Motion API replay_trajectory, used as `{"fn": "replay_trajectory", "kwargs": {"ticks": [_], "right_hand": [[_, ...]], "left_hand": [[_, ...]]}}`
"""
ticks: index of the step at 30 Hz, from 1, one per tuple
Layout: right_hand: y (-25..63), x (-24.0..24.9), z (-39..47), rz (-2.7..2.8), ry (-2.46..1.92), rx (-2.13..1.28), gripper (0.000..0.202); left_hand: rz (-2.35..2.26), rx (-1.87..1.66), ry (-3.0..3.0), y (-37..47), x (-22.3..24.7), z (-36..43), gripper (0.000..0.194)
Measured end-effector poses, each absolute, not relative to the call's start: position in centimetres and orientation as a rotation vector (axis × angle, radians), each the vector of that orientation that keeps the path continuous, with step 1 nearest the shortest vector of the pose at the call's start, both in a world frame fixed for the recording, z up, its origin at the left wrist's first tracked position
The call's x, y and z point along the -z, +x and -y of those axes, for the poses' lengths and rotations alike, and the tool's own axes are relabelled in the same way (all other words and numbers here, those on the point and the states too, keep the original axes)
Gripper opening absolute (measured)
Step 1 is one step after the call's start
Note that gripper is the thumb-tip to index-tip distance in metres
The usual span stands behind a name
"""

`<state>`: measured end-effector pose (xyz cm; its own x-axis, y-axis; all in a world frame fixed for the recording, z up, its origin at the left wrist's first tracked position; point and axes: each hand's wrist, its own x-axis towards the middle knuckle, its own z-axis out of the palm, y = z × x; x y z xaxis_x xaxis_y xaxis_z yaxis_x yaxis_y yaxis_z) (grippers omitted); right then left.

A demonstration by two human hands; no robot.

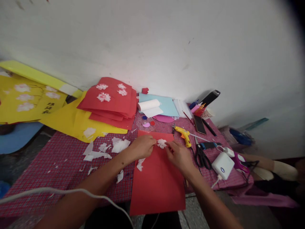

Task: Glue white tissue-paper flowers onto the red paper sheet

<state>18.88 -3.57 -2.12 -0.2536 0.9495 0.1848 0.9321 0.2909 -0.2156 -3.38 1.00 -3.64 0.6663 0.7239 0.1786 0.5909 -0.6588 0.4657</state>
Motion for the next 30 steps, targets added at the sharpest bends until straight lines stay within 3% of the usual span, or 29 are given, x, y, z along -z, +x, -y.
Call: {"fn": "replay_trajectory", "kwargs": {"ticks": [5, 10, 17, 30], "right_hand": [[20.1, 2.6, 6.5, 2.152, -1.645, -0.280, 0.022], [18.3, 4.0, 9.7, 2.116, -1.586, -0.487, 0.020], [17.2, 5.0, 10.7, 2.083, -1.633, -0.417, 0.019], [17.5, 4.6, 10.9, 2.114, -1.684, -0.375, 0.016]], "left_hand": [[-1.043, -0.463, 2.525, -3.3, 3.8, -0.9, 0.024], [-1.065, -0.340, 2.643, -3.0, 2.9, 0.0, 0.044], [-1.122, -0.163, 2.763, -1.8, 1.9, 0.5, 0.061], [-1.150, 0.032, 2.816, -0.4, 0.9, 0.4, 0.064]]}}
